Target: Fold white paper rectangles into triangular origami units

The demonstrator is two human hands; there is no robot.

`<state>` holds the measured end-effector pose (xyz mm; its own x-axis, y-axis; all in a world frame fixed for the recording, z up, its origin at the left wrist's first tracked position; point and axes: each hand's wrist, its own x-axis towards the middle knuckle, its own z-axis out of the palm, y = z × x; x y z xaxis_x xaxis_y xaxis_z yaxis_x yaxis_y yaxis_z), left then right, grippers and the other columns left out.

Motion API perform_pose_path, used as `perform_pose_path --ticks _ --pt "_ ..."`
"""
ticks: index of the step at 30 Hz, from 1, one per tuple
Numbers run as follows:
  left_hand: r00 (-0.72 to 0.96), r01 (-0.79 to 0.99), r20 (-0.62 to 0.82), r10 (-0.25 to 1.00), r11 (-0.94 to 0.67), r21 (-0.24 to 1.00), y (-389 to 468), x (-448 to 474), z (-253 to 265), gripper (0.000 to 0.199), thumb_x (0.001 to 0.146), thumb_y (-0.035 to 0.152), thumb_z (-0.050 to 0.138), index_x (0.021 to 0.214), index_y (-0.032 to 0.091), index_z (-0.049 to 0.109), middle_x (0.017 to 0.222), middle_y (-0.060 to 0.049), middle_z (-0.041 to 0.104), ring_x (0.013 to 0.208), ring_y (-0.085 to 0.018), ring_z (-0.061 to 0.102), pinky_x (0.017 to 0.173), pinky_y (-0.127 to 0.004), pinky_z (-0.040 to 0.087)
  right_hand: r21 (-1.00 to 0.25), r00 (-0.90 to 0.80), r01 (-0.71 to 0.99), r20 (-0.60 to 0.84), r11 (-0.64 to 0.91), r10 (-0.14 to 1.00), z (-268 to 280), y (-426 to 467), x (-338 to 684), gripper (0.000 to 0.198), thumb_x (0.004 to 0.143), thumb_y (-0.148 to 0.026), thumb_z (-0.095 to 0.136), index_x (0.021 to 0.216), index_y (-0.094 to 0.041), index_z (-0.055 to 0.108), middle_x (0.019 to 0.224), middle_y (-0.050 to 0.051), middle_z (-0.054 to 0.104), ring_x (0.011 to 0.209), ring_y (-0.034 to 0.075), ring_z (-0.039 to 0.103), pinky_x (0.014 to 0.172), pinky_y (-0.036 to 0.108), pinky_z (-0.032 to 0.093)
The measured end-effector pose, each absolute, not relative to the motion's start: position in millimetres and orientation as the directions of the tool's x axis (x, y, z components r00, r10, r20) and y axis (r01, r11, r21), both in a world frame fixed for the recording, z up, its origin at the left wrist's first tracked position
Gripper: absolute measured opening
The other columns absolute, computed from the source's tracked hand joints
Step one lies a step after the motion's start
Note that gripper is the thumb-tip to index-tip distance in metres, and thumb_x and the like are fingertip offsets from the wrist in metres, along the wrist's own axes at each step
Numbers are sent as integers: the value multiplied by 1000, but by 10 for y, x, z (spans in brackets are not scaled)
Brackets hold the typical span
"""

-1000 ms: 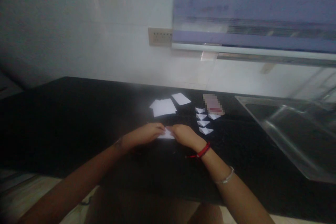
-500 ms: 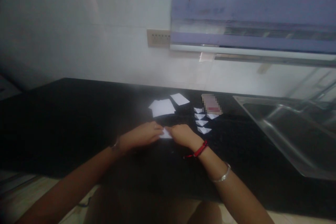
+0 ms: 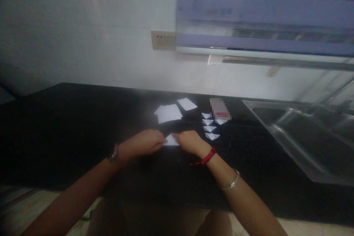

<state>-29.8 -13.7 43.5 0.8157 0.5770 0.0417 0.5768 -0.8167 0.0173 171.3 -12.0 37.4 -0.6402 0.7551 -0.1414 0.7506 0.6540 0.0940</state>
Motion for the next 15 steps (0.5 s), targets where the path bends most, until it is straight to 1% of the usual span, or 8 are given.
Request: perform_pose_path --ticks 4,7,12,15 --pt "817 576 22 576 -817 32 -145 -285 454 23 82 23 36 85 18 59 83 -5 58 76 -15 53 69 -27 42 99 -657 738 -114 667 745 318 -106 1735 46 82 -14 34 127 -22 31 97 10 62 81 21 60 61 27 42" --pt "818 573 20 575 -818 60 -139 -283 449 22 82 21 37 87 19 59 87 -4 58 78 -14 53 70 -26 42 96 -661 733 -129 673 739 314 -95 1735 49 81 -14 35 128 -24 28 94 9 63 80 21 60 60 27 41" --pt "826 555 52 562 -825 106 -115 -297 426 22 82 21 38 90 18 59 97 -5 55 86 -14 52 76 -25 41 81 -671 725 -144 684 727 351 -93 1707 45 81 -14 33 125 -23 34 89 9 64 79 21 60 60 26 40" --pt "824 555 50 564 -823 120 -113 -299 427 22 82 21 38 90 18 59 95 -5 56 86 -14 51 76 -25 40 85 -668 726 -149 683 729 352 -96 1713 45 81 -14 34 126 -22 34 88 10 64 79 21 60 61 26 40"
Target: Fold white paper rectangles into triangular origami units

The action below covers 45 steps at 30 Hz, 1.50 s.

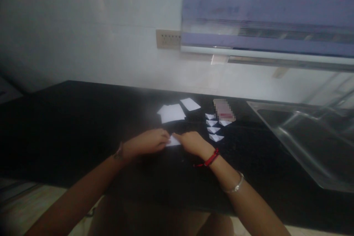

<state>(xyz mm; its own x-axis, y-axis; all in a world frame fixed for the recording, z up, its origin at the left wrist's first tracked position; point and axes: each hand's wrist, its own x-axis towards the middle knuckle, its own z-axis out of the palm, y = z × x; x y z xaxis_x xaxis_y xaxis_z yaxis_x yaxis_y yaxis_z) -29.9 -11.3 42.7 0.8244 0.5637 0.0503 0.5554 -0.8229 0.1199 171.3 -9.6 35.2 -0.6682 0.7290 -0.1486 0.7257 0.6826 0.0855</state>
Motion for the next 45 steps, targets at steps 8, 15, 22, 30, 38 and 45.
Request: perform_pose_path --ticks 8,15,22,30,38,45 --pt "812 576 40 582 -811 104 -139 -276 436 24 83 22 36 85 17 59 90 -5 57 80 -14 52 72 -25 41 -3 -722 688 -110 726 683 326 -108 1765 48 80 -11 34 126 -25 35 96 8 62 83 18 58 67 26 40" --pt "806 589 18 592 -804 78 -115 -276 418 27 84 26 35 77 16 58 81 -5 56 73 -14 52 68 -25 40 -185 -697 706 -8 684 717 266 -62 1817 42 83 -19 36 125 -21 39 108 9 58 93 18 55 78 28 39" --pt "856 515 27 517 -855 55 -101 -315 465 17 81 24 43 83 19 58 82 -3 56 78 -14 52 69 -24 40 -164 -725 681 -16 714 688 335 -64 1831 30 86 -25 36 102 -14 58 85 8 61 76 14 56 67 22 37" --pt "848 530 49 528 -847 -37 -109 -288 429 16 79 12 42 80 19 57 77 -2 57 69 -14 53 61 -24 40 30 -735 676 -42 736 677 388 -144 1731 28 87 -22 32 89 -12 58 76 6 56 63 12 52 56 22 32" --pt "827 562 19 562 -823 -80 -137 -254 404 19 81 17 40 80 18 58 78 -4 57 68 -14 54 59 -25 41 -87 -768 636 36 767 640 409 -142 1753 23 83 -15 38 98 -14 55 84 5 54 74 12 52 63 21 36" --pt "806 590 17 592 -800 -108 -208 -241 447 25 81 19 37 75 16 61 71 -7 59 63 -16 54 58 -28 40 35 -758 652 -9 758 652 388 -143 1700 26 87 -20 32 85 -13 57 79 5 53 62 10 49 55 22 31"
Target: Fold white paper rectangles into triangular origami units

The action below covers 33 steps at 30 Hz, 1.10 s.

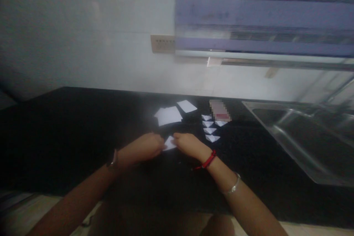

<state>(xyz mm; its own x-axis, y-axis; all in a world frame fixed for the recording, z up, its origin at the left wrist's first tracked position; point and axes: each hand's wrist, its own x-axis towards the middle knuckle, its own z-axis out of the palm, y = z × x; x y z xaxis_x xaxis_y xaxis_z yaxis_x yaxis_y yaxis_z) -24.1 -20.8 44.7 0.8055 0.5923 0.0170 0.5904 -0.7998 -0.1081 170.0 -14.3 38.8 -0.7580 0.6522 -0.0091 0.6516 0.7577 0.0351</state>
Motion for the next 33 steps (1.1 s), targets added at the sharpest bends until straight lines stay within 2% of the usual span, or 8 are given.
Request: perform_pose_path --ticks 4,7,13,17,22,26,30,33 --pt "820 569 12 573 -812 -126 -246 -233 447 23 77 16 40 68 15 61 66 -7 58 60 -16 54 58 -28 40 55 -747 663 -20 747 665 379 -153 1676 26 87 -20 32 85 -13 57 80 5 53 63 11 49 55 22 31" --pt "821 568 17 571 -812 -138 -248 -229 462 22 77 17 41 66 14 60 63 -6 58 57 -16 54 57 -28 39 19 -743 669 -6 743 669 378 -157 1688 26 87 -21 33 88 -13 58 81 5 53 64 11 50 56 23 33" --pt "824 567 45 565 -820 -78 -181 -240 491 22 81 32 42 77 17 57 72 -4 59 65 -16 54 59 -26 40 -268 -815 549 39 792 578 400 -101 1801 26 80 -24 48 102 -13 56 87 6 52 77 13 51 69 23 39" --pt "803 595 67 592 -802 -49 -125 -238 427 27 74 41 52 84 17 55 90 -6 55 77 -17 53 62 -25 40 -351 -798 537 82 767 597 362 -45 1842 24 80 -23 48 99 -13 59 89 6 54 81 13 51 73 23 39" --pt "797 600 66 601 -799 32 -84 -235 376 20 76 33 51 87 17 54 92 -5 53 82 -16 51 67 -25 41 -347 -786 542 115 765 608 311 -23 1834 22 83 -23 43 91 -12 61 86 7 57 80 13 52 74 23 39" --pt "792 599 74 606 -795 97 -86 -242 379 18 79 31 46 87 16 54 91 -5 54 82 -16 51 70 -25 42 -296 -794 546 116 784 597 331 -43 1821 25 85 -22 38 85 -12 60 83 7 57 78 13 52 73 23 39" --pt "781 614 77 620 -784 96 -82 -224 341 21 83 25 37 81 15 56 87 -5 54 79 -15 51 70 -26 42 -223 -762 607 110 763 638 320 -55 1789 24 85 -20 36 80 -11 57 78 7 56 72 14 52 67 25 40" --pt "759 641 85 646 -764 78 -78 -201 302 22 82 20 34 84 16 56 87 -6 54 79 -15 51 70 -26 42 -225 -732 631 145 742 666 263 -43 1763 20 84 -19 37 80 -11 55 78 8 56 73 15 51 68 26 40"
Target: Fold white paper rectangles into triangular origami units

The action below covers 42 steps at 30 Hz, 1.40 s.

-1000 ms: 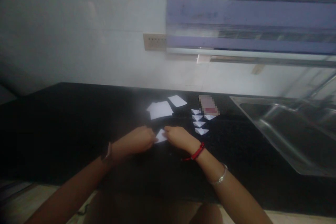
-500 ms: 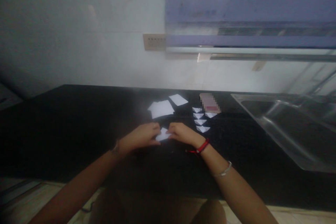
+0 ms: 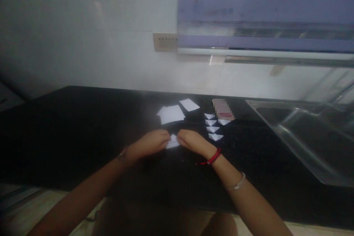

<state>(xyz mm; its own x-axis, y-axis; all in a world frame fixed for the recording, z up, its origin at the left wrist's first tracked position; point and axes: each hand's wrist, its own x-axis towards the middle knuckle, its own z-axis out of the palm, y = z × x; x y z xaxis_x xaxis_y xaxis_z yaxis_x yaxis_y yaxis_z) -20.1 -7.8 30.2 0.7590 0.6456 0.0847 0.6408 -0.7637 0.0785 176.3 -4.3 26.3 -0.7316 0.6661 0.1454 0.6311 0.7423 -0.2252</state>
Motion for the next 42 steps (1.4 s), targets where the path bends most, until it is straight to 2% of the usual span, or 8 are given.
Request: perform_pose_path --ticks 5,13,16,19,23,28,32,42 --pt "725 677 96 682 -731 86 -73 -171 244 18 81 23 39 91 18 53 90 -5 53 81 -16 50 68 -26 42 -292 -674 637 238 714 699 170 -7 1731 16 84 -17 37 81 -12 53 79 7 54 75 14 49 71 27 40" --pt "656 716 112 747 -662 222 -32 -136 172 16 80 20 42 94 18 50 93 -4 52 87 -15 47 76 -27 40 -375 -638 633 245 678 730 123 20 1718 14 82 -15 40 81 -12 54 78 6 54 72 14 50 68 26 40" --pt "668 704 110 736 -672 229 -20 -125 149 16 81 19 40 91 18 52 92 -4 52 87 -15 47 78 -27 39 -373 -633 636 247 675 733 107 33 1715 14 82 -14 41 80 -12 54 78 6 54 72 14 49 68 26 40" --pt "653 717 145 743 -669 196 -20 -111 121 18 82 17 38 90 18 53 92 -4 52 87 -15 47 78 -28 40 -362 -636 637 253 681 729 100 43 1715 14 82 -13 41 80 -11 54 78 6 54 72 14 49 68 25 40" --pt "665 723 179 725 -685 88 -50 -88 123 20 80 13 37 90 17 54 95 -5 51 87 -16 47 74 -27 41 -354 -631 647 248 675 735 111 43 1710 14 81 -11 41 80 -12 54 78 6 54 73 14 49 68 25 40" --pt "716 695 134 685 -718 -49 -146 -66 182 18 80 10 38 86 14 54 89 -6 53 77 -16 50 67 -28 43 -355 -613 666 240 656 753 135 26 1691 16 82 -12 39 78 -11 55 76 6 54 72 14 50 68 26 41" --pt "722 689 127 680 -723 -46 -233 -65 190 22 81 9 36 95 15 51 90 -5 54 75 -15 52 65 -27 44 -362 -600 664 265 654 755 127 29 1696 16 82 -14 40 78 -12 56 78 7 53 74 14 50 69 26 41" --pt "720 693 72 690 -720 -32 -261 -92 227 27 81 10 35 104 17 48 100 -7 51 83 -16 51 68 -27 44 -345 -586 681 273 646 763 120 48 1759 17 81 -16 45 84 -13 62 83 7 54 77 14 51 71 25 41"
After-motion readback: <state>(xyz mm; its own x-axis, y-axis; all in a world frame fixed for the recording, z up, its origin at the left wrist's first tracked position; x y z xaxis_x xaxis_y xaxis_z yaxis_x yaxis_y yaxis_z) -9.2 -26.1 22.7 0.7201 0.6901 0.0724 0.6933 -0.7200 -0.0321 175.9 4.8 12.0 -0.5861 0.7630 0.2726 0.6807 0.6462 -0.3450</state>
